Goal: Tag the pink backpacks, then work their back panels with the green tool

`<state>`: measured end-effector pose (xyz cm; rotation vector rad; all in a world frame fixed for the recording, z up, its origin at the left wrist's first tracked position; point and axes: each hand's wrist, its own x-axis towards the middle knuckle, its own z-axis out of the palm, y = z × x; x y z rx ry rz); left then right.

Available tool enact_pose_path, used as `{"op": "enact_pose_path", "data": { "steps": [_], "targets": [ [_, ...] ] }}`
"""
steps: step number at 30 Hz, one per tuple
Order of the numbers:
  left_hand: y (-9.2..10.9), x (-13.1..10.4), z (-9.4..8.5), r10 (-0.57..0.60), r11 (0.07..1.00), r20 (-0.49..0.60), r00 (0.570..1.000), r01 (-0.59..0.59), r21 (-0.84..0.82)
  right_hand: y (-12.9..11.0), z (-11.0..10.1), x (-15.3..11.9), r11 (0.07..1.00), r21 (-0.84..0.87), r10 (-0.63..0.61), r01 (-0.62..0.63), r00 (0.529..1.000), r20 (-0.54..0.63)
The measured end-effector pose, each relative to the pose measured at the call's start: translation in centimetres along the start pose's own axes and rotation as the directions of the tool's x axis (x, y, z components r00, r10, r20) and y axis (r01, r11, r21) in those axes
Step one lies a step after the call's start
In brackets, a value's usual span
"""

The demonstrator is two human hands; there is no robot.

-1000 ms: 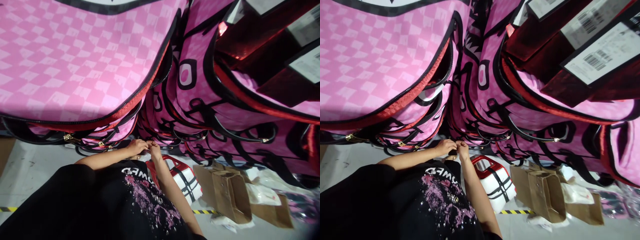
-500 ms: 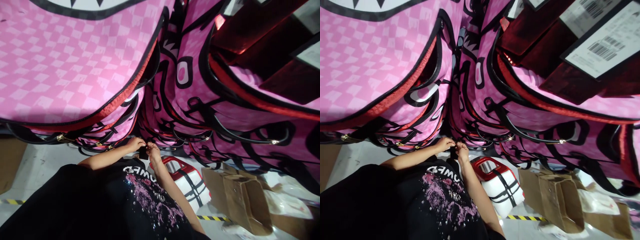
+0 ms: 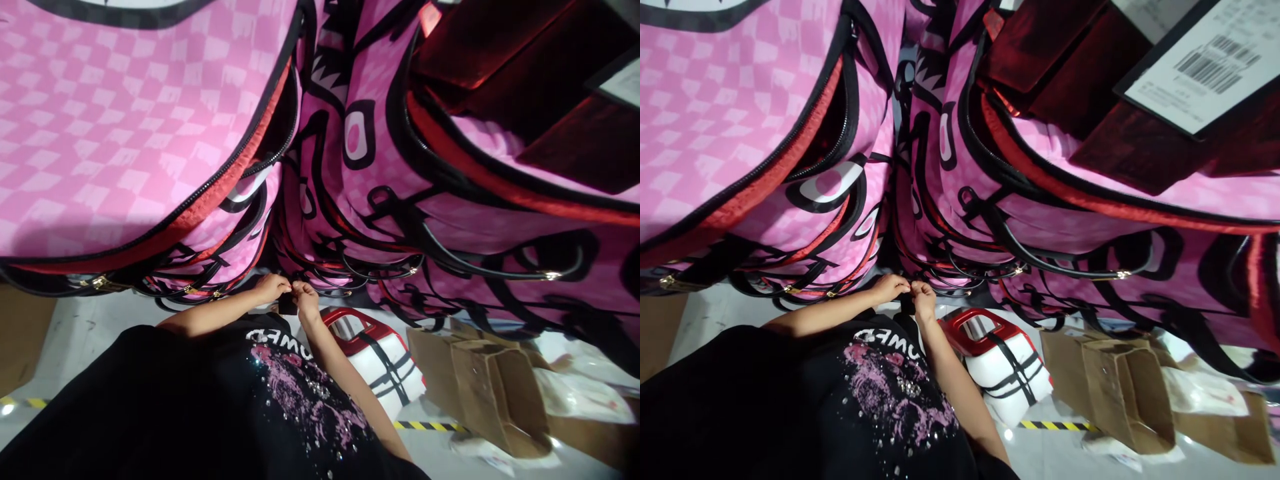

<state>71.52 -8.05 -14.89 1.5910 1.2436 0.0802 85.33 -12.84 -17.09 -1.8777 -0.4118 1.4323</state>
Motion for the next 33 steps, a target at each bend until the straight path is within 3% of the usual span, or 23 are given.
{"op": "enact_pose_path", "data": {
  "steps": [11,25,33],
  "targets": [
    [-0.7,1.1,-0.3,-0.022,1.000,0.152,0.988,0.020,0.013,0.4,0.0,0.5,0.983,-0.084,-0.160,0.164,0.986,0.055],
    [0.8,-0.1,-0.9,-0.057,0.998,0.072,0.996,0.056,0.011,1.2,-0.1,1.4,0.973,-0.122,-0.189,0.197,0.979,0.073],
    [1.0,-0.2,-0.1,-0.127,0.992,0.043,0.991,0.128,-0.005,1.1,0.3,1.6,0.975,-0.123,-0.178,0.183,0.983,0.047]
  ]
}}
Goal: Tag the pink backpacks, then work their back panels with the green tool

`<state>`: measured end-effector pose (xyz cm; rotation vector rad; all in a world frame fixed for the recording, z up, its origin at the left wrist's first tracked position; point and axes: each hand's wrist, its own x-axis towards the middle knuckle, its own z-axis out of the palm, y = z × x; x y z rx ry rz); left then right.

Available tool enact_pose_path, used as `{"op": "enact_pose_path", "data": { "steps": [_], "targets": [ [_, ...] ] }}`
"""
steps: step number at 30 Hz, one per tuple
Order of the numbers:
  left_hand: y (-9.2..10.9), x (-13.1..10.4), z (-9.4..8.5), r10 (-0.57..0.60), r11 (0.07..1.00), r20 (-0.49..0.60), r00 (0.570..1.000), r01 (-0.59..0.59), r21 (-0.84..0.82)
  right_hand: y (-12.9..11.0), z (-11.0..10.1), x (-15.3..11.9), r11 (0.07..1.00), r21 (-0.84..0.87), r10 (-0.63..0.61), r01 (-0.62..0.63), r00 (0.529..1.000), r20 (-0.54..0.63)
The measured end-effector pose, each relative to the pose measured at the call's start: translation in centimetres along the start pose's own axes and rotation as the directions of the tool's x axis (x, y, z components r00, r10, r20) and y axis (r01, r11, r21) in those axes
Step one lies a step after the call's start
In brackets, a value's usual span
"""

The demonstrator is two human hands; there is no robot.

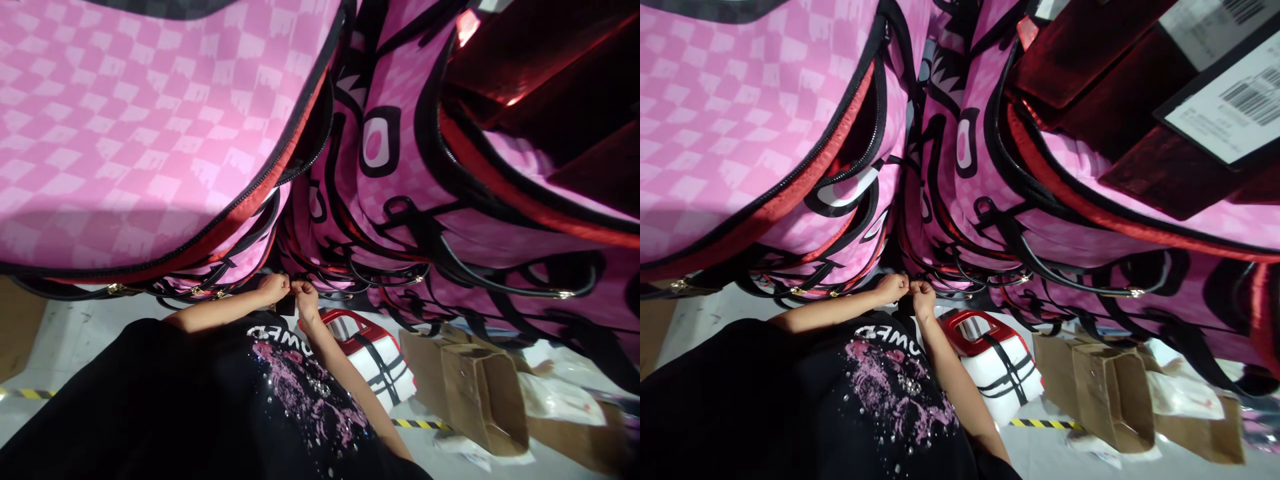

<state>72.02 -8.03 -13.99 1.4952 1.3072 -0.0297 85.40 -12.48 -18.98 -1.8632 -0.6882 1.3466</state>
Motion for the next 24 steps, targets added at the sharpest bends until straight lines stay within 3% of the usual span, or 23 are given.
{"op": "enact_pose_path", "data": {
  "steps": [10,24],
  "targets": [
    [-0.7,0.2,-0.1,0.003,0.996,0.099,0.995,0.006,-0.092,0.6,0.3,-0.1,1.000,0.022,0.018,-0.018,1.000,-0.010],
    [-0.5,0.1,-0.3,0.012,0.998,0.084,0.996,-0.007,-0.070,1.0,0.5,0.6,0.997,0.079,0.022,-0.021,1.000,-0.009]
  ]
}}
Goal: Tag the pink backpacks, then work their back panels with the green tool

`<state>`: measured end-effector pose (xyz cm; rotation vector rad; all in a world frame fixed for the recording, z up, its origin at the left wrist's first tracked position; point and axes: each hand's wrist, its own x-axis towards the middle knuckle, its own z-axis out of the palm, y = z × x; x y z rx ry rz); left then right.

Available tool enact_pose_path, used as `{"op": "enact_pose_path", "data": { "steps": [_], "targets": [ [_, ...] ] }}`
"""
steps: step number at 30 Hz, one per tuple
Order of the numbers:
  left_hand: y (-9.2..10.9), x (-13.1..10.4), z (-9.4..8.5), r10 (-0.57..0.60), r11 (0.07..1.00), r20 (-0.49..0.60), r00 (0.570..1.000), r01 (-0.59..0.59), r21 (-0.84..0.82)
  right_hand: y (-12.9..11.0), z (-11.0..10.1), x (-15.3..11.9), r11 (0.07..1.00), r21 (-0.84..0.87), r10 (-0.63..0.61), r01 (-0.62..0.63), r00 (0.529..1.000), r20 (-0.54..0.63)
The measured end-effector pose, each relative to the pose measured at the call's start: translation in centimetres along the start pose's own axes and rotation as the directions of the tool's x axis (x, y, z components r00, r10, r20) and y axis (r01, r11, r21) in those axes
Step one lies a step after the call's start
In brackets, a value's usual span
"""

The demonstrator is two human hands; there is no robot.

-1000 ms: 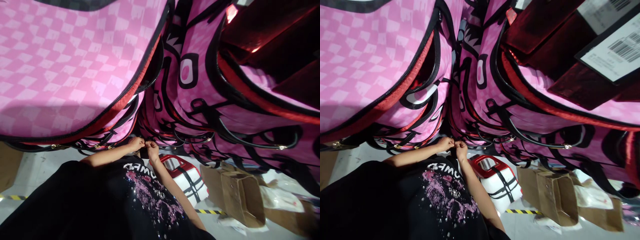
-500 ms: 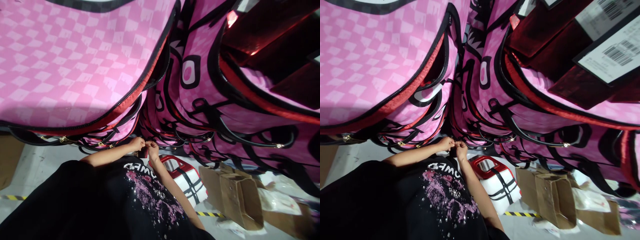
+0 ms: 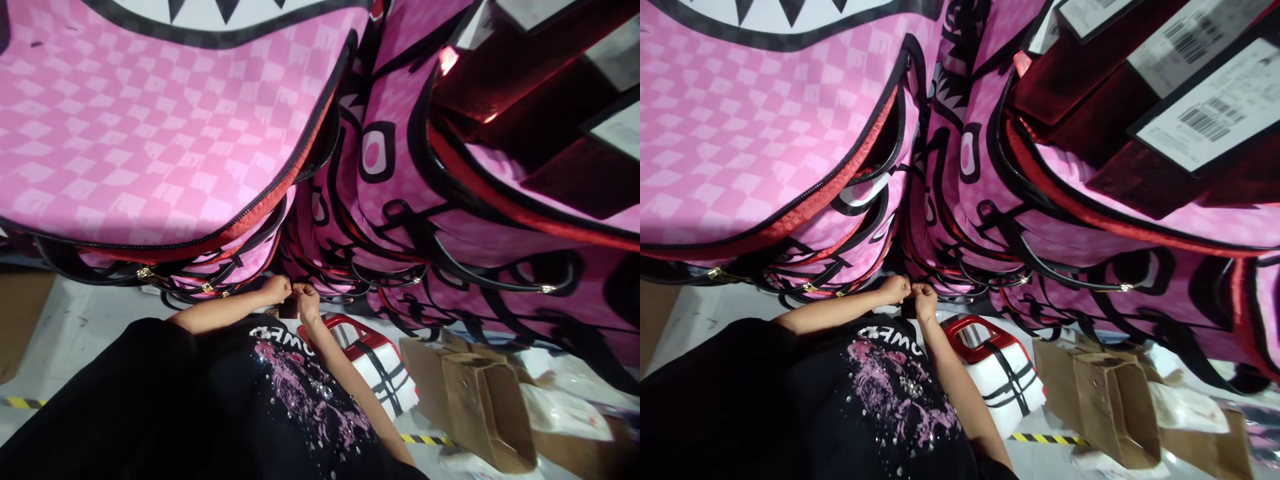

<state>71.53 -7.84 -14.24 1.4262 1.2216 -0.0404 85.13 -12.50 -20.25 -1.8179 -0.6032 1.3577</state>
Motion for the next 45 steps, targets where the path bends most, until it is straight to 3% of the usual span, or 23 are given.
{"op": "enact_pose_path", "data": {
  "steps": [4,10,15,18,23,28,34,45],
  "targets": [
    [-0.2,0.0,-0.2,0.061,0.998,-0.107,0.992,-0.060,0.017,-0.3,-0.2,0.1,0.999,0.009,0.038,-0.038,0.999,-0.001],
    [-1.0,-0.8,-1.3,0.135,0.990,-0.324,0.936,-0.115,0.080,-0.8,-0.7,-0.2,0.993,0.016,0.115,-0.115,0.993,0.017],
    [-1.5,-0.7,-1.0,0.268,0.963,-0.207,0.941,-0.260,0.066,-1.5,-1.0,-0.6,0.986,0.022,0.163,-0.164,0.984,0.066],
    [-1.7,-0.7,-0.5,0.369,0.929,-0.121,0.921,-0.368,0.032,-1.9,-1.2,-0.7,0.984,0.028,0.175,-0.179,0.979,0.105],
    [-1.1,-1.2,-0.4,0.434,0.898,-0.149,0.889,-0.440,-0.012,-2.7,-1.9,-1.0,0.982,0.047,0.173,-0.182,0.973,0.151],
    [-0.6,-1.0,-0.3,0.397,0.910,-0.147,0.906,-0.409,-0.064,-3.0,-2.6,-1.3,0.980,0.049,0.182,-0.191,0.973,0.144],
    [-1.6,-0.3,-0.1,0.246,0.965,-0.198,0.949,-0.258,-0.037,-2.3,-1.7,-1.5,0.983,0.058,0.172,-0.176,0.983,0.068],
    [-1.0,-0.2,-0.1,0.164,0.986,-0.144,0.976,-0.168,-0.019,-1.9,-0.9,-1.6,0.993,0.063,0.097,-0.099,0.995,0.030]
  ]
}}
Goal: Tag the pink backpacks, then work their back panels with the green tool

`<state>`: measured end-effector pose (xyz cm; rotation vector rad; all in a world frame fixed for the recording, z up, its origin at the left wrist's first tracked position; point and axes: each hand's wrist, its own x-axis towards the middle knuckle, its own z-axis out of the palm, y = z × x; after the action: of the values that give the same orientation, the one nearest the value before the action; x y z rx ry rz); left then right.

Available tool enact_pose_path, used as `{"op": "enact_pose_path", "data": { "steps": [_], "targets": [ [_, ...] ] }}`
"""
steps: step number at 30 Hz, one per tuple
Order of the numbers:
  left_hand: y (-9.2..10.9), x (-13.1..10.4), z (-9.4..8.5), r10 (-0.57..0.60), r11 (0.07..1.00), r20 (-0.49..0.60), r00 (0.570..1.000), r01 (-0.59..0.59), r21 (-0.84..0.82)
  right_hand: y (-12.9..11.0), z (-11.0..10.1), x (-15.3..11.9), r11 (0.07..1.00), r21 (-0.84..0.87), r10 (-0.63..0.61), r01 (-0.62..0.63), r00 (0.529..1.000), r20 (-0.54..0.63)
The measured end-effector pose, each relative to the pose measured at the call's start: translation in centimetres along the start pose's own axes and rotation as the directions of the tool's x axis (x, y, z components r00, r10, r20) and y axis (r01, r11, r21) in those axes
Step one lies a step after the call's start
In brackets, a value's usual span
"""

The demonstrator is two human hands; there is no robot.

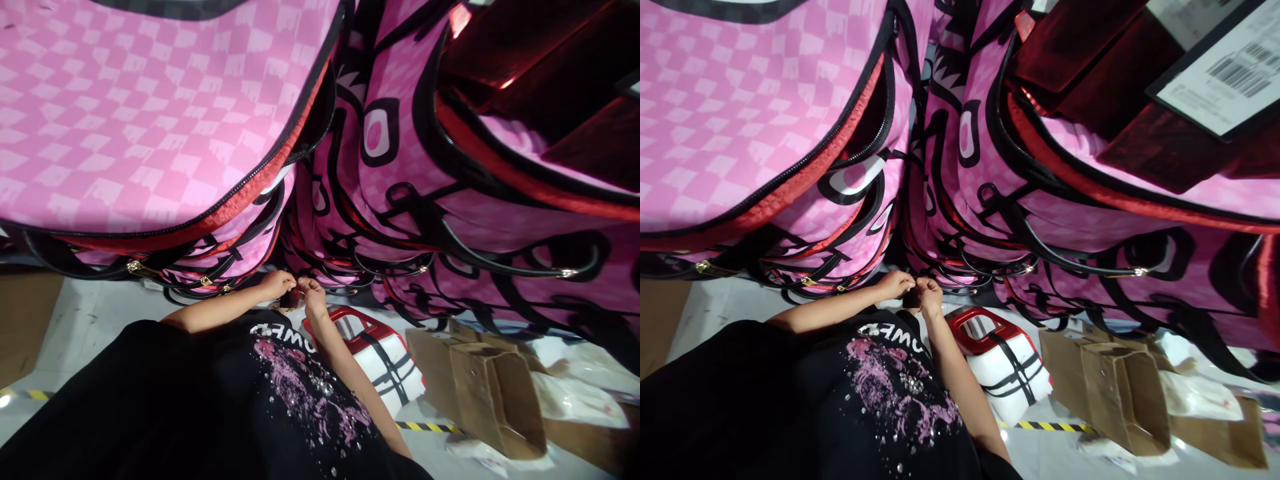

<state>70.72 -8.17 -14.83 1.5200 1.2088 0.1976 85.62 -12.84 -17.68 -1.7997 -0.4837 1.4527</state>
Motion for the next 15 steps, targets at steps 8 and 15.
{"op": "enact_pose_path", "data": {
  "steps": [8,15],
  "targets": [
    [-1.1,1.0,1.0,-0.057,0.998,0.100,0.993,0.055,0.025,0.3,0.1,0.3,0.998,-0.040,-0.057,0.058,0.998,0.027],
    [-0.4,1.2,0.1,-0.114,0.991,0.147,0.983,0.102,0.084,0.4,0.0,0.5,0.991,-0.089,-0.098,0.101,0.995,0.031]
  ]
}}
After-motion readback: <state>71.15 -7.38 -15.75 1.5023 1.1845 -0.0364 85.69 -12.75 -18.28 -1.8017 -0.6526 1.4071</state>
